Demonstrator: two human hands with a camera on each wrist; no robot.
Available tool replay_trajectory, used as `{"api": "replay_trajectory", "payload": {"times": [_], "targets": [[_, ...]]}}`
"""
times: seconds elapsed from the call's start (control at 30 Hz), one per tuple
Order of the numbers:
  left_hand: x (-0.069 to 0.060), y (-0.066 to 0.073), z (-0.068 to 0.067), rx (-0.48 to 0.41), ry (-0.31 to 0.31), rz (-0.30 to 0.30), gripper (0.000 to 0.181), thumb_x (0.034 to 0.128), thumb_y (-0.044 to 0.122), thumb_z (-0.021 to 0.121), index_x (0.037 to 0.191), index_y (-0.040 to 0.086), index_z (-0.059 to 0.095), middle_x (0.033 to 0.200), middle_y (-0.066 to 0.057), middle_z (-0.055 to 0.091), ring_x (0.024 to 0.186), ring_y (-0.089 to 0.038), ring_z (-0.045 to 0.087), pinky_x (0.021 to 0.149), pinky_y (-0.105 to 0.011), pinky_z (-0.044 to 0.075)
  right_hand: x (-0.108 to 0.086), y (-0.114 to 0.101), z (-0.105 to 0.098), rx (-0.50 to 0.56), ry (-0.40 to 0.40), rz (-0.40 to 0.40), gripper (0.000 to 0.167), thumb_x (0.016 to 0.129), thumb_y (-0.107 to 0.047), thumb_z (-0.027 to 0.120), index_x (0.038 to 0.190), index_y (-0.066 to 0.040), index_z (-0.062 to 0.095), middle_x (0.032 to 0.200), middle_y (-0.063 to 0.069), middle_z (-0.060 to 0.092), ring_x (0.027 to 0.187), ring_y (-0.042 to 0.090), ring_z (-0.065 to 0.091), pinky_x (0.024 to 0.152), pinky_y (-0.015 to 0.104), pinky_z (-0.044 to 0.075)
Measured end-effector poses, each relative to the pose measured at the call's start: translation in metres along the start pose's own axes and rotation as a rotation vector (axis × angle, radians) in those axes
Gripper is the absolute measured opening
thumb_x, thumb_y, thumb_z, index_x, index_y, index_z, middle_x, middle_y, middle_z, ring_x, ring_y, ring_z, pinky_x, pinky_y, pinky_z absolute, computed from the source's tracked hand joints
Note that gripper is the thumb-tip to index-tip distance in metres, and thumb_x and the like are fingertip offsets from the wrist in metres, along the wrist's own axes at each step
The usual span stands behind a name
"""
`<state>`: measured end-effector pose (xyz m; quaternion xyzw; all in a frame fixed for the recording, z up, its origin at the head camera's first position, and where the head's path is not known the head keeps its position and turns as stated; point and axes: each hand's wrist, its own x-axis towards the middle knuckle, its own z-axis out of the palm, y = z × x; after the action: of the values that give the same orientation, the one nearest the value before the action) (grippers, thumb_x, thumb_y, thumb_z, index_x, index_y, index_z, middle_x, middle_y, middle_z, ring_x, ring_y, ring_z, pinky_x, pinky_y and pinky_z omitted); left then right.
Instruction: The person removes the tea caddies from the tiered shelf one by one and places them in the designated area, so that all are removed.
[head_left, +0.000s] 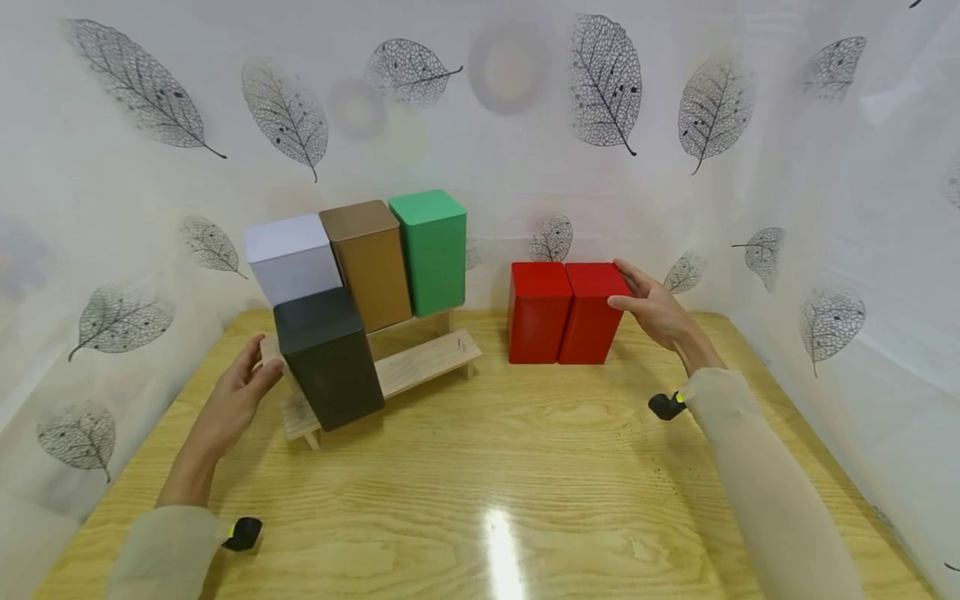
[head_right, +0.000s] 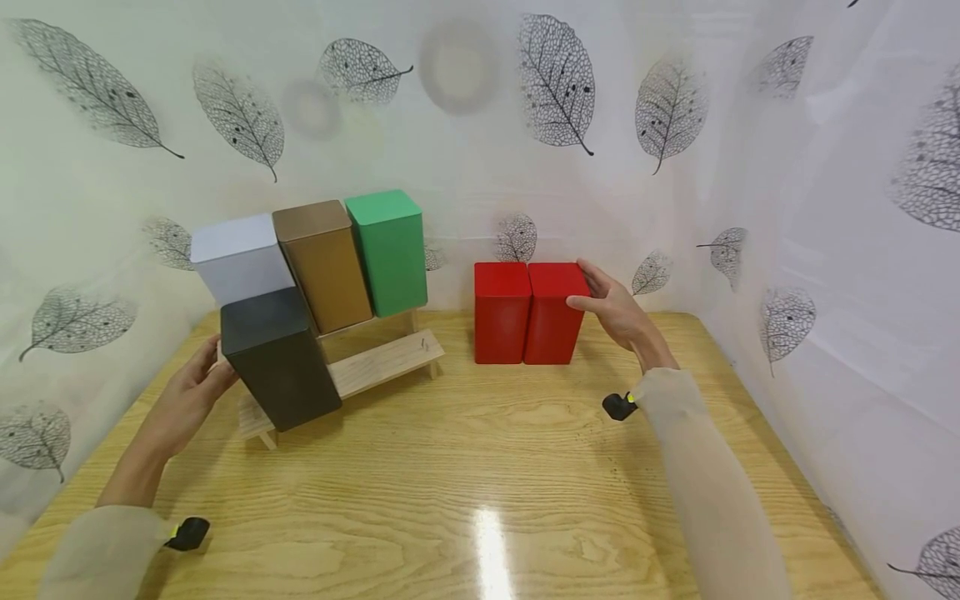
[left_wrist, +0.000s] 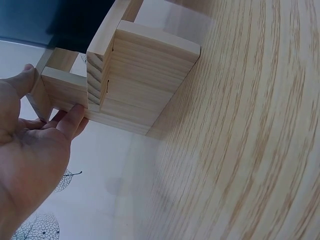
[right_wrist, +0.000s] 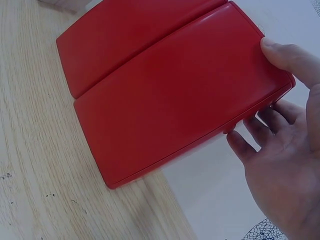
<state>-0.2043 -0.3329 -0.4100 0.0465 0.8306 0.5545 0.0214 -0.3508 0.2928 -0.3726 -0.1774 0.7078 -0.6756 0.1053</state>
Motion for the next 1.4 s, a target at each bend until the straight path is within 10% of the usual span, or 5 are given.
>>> {"api": "replay_trajectory", "payload": {"times": [0.63, 1.0, 1.4], "targets": [[0.000, 0.001, 0.002, 0.003, -0.002, 0.006, 0.080, 0.1124, 0.041, 0.041, 0.164, 0.019, -0.015, 0.169, -0.018, -0.017, 0.153, -0.050, -0.006, 0.114, -0.074, 0.011, -0.007, 0.001, -0.002, 0.030, 0.053, -0.103, 0.076, 0.108, -0.005, 0.052, 0.166, -0.004, 0.004, 0.174, 0.011, 0.000, 0.159, 0.024, -0.001, 0.127, 0.037, 0.010], [0.000, 0.001, 0.001, 0.003, -0.006, 0.006, 0.080, 0.1126, 0.041, 0.041, 0.164, 0.019, -0.016, 0.168, -0.017, -0.018, 0.153, -0.049, -0.008, 0.114, -0.074, 0.011, -0.024, -0.024, 0.008, 0.142, 0.279, -0.359, 0.054, 0.108, -0.011, 0.056, 0.154, 0.010, 0.036, 0.145, 0.014, 0.053, 0.137, 0.025, 0.046, 0.118, 0.033, 0.036], [0.001, 0.001, 0.000, 0.017, -0.001, 0.000, 0.080, 0.1127, 0.041, 0.041, 0.164, 0.018, -0.016, 0.168, -0.019, -0.017, 0.152, -0.050, -0.008, 0.114, -0.074, 0.011, -0.041, -0.042, 0.034, 0.108, 0.193, -0.370, 0.041, 0.108, -0.008, 0.053, 0.148, 0.001, 0.049, 0.143, 0.014, 0.056, 0.132, 0.028, 0.051, 0.113, 0.029, 0.042]]}}
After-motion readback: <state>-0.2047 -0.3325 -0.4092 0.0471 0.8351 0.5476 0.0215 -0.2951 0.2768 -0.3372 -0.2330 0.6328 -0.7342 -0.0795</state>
